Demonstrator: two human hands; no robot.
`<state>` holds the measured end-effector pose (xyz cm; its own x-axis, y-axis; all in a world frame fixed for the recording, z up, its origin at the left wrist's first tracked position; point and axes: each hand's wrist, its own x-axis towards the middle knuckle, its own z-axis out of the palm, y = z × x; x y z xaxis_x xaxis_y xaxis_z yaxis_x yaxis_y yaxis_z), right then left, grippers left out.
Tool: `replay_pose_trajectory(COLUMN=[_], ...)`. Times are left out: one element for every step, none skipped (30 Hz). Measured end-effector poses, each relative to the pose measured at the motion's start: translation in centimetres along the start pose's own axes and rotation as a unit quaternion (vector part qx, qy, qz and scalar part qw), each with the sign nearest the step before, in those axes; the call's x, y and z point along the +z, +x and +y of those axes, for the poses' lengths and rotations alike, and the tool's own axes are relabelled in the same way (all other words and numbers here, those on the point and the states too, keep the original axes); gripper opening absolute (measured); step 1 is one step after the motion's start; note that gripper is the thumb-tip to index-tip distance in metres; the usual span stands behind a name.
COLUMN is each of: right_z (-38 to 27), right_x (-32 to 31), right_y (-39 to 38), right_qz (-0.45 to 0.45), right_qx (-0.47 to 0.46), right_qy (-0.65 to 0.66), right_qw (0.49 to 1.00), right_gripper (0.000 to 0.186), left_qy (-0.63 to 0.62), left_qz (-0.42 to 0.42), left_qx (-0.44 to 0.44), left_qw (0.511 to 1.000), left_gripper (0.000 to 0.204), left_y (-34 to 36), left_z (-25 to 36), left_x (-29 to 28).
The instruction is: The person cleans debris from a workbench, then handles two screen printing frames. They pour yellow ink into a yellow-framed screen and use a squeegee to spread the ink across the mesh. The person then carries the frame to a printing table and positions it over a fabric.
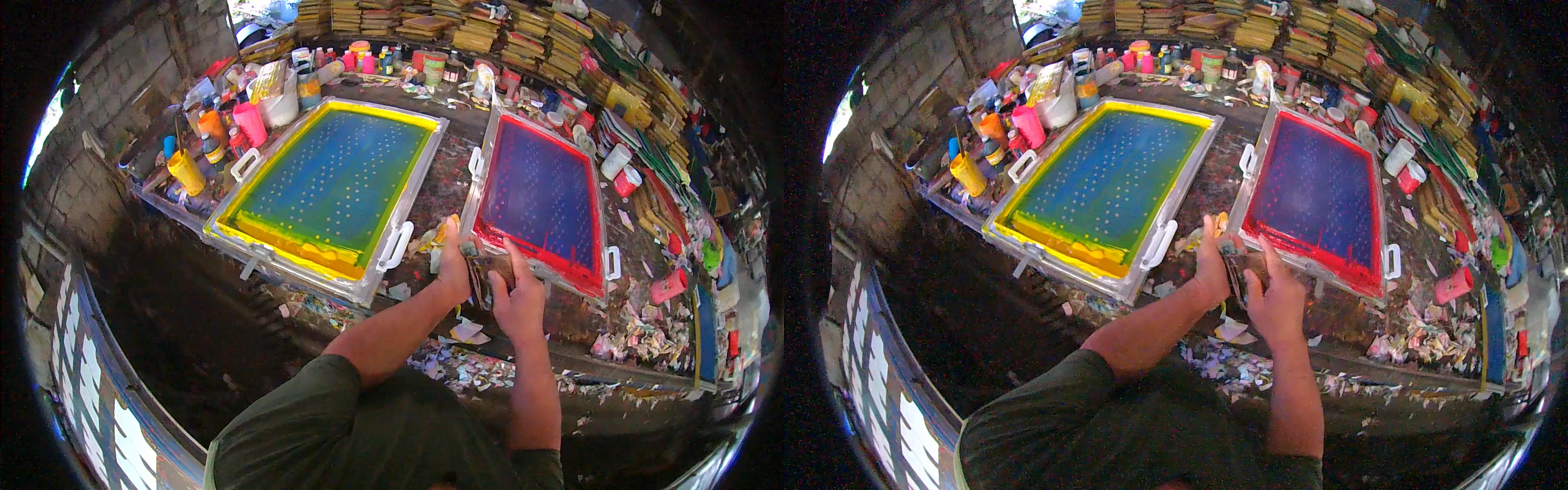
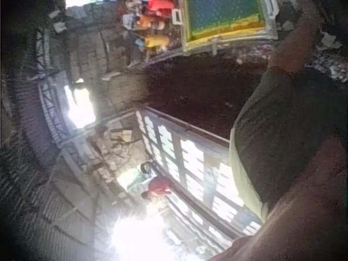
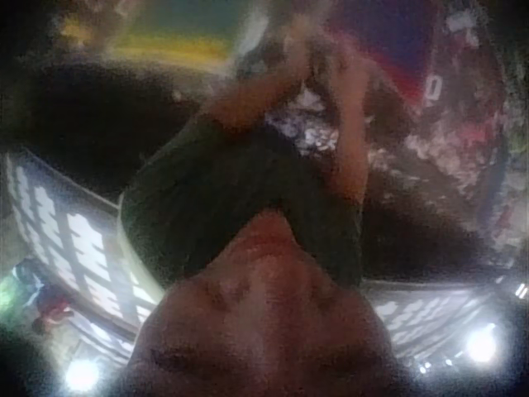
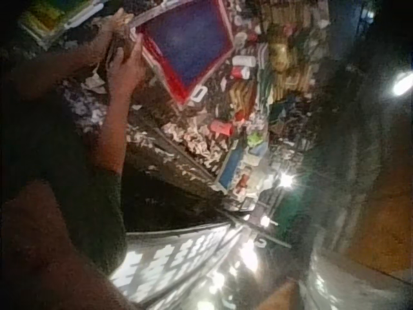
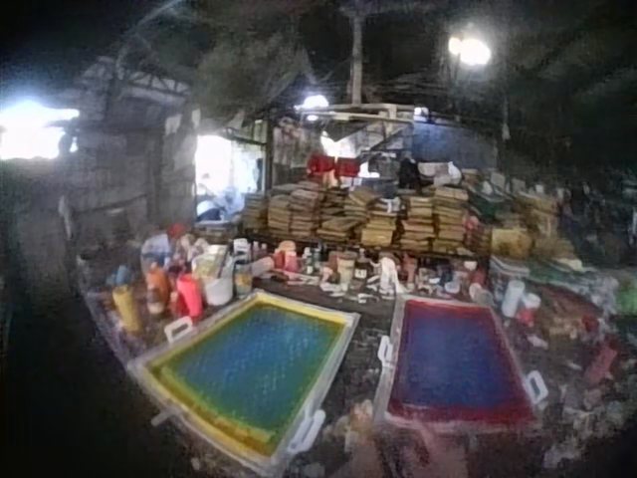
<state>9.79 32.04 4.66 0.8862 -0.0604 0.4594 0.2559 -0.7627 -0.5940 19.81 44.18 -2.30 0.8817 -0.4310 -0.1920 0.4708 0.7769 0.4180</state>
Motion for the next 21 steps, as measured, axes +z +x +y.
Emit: replay_pose_trajectory(right_z=[-0.3, -0.5, -0.5, -0.4, -0.2, 0.0, 0.3, 0.7, 1.1, 1.4, 1.7, 1.9, 2.0, 1.9, 1.8, 1.5, 1.1, 0.7, 0.3, -0.1, -0.3], right_x=[-0.1, -0.2, -0.2, -0.2, -0.2, -0.2, -0.2, -0.3, -0.5, -0.6, -0.7, -0.8, -0.9, -0.8, -0.6, -0.4, -0.2, -0.3, -0.3, -0.5, -0.7], right_y=[0.0, -0.1, -0.3, -0.6, -1.0, -1.4, -2.0, -2.3, -2.6, -2.8, -2.6, -2.1, -1.6, -0.8, 0.1, 0.9, 1.4, 1.4, 1.4, 1.2, 1.2], right_qz=[-0.006, -0.003, 0.000, 0.004, -0.022, -0.048, -0.071, -0.075, -0.078, -0.081, -0.025, 0.034, 0.093, 0.115, 0.137, 0.159, 0.135, 0.115, 0.090, 0.062, 0.077], right_qx=[-0.027, -0.055, -0.083, -0.110, -0.098, -0.087, -0.081, -0.060, -0.045, -0.030, -0.025, -0.021, -0.014, -0.006, 0.003, 0.006, 0.024, 0.030, 0.042, 0.051, 0.009], right_qy=[-0.034, -0.059, -0.085, -0.111, -0.123, -0.133, -0.133, -0.152, -0.160, -0.167, -0.126, -0.084, -0.041, -0.007, 0.026, 0.076, 0.066, 0.052, 0.047, 0.054, 0.031], right_qw=[0.999, 0.997, 0.993, 0.988, 0.987, 0.986, 0.985, 0.984, 0.983, 0.982, 0.991, 0.996, 0.995, 0.993, 0.990, 0.984, 0.988, 0.992, 0.994, 0.995, 0.996], right_gripper=[0.065, 0.066, 0.066, 0.067, 0.068, 0.068, 0.069, 0.068, 0.068, 0.067, 0.066, 0.065, 0.064, 0.063, 0.062, 0.062, 0.062, 0.062, 0.061, 0.060, 0.062], left_qy=[-0.037, -0.074, -0.108, -0.100, -0.087, -0.082, -0.027, 0.007, 0.033, 0.065, 0.140, 0.155, 0.175, 0.195, 0.208, 0.149, 0.087, 0.023, -0.006, 0.002, 0.012], left_qz=[0.031, 0.088, 0.109, 0.161, 0.176, 0.210, 0.242, 0.233, 0.254, 0.273, 0.247, 0.236, 0.216, 0.194, 0.153, 0.125, 0.123, 0.121, 0.118, 0.148, 0.161], left_qx=[0.011, 0.010, 0.030, 0.015, 0.025, 0.008, 0.012, 0.030, 0.020, 0.030, 0.070, 0.073, 0.093, 0.112, 0.067, 0.083, 0.066, 0.050, 0.086, 0.070, 0.068], left_qw=[0.999, 0.993, 0.988, 0.982, 0.980, 0.974, 0.970, 0.972, 0.967, 0.959, 0.956, 0.957, 0.956, 0.955, 0.964, 0.977, 0.986, 0.991, 0.989, 0.987, 0.985], left_gripper=[0.059, 0.062, 0.064, 0.060, 0.056, 0.052, 0.041, 0.036, 0.030, 0.026, 0.014, 0.014, 0.014, 0.015, 0.020, 0.021, 0.024, 0.027, 0.042, 0.047, 0.051], left_y=[0.4, 1.0, 1.3, 1.6, 1.7, 1.9, 1.8, 2.1, 2.4, 2.7, 2.5, 2.5, 2.2, 1.7, 1.6, 1.8, 1.8, 1.9, 1.7, 1.6, 1.4], left_z=[0.1, 0.2, 0.1, 0.1, 0.4, 0.6, 1.1, 1.6, 2.0, 2.3, 1.9, 1.3, 0.1, -1.3, -1.8, -2.3, -2.8, -3.1, -3.2, -3.0, -2.8], left_x=[0.2, 0.5, 0.6, 0.7, 0.6, 0.6, 0.2, 0.0, -0.2, -0.4, -0.5, -0.5, -0.4, -0.1, -0.2, 0.2, 0.7, 1.1, 1.5, 1.9, 2.3])
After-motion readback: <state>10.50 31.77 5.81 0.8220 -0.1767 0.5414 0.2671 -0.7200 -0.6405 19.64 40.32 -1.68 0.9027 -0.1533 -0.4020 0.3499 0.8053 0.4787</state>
